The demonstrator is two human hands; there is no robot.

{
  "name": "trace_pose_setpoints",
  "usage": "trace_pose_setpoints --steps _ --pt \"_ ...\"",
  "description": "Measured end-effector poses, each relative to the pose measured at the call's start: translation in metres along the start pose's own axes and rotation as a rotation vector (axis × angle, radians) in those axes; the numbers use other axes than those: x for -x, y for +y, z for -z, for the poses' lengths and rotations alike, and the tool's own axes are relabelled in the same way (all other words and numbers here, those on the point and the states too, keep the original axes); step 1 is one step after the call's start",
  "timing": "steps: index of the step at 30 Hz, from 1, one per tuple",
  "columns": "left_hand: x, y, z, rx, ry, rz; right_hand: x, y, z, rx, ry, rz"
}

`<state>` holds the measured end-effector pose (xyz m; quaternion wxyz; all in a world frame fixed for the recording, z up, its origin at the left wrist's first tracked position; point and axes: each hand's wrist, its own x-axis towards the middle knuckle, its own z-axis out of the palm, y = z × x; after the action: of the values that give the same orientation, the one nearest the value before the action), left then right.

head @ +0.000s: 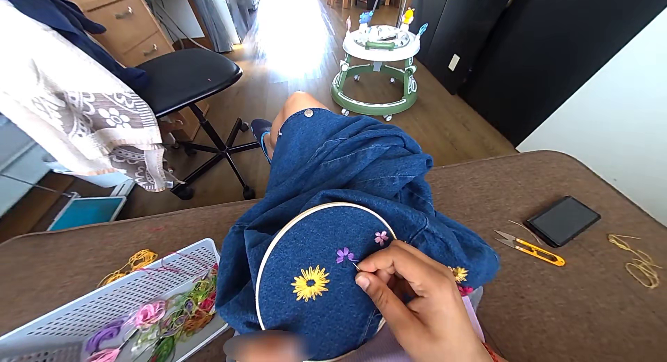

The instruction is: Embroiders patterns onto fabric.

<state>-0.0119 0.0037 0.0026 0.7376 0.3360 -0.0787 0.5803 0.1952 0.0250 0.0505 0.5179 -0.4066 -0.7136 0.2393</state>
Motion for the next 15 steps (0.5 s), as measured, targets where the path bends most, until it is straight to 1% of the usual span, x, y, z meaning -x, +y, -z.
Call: trace_pose_setpoints --steps 15 --pt "0.0026 -0.0016 0.0078 0.075 -0.048 0.031 0.0027 0.0008 -0.006 0.061 -0.007 0.005"
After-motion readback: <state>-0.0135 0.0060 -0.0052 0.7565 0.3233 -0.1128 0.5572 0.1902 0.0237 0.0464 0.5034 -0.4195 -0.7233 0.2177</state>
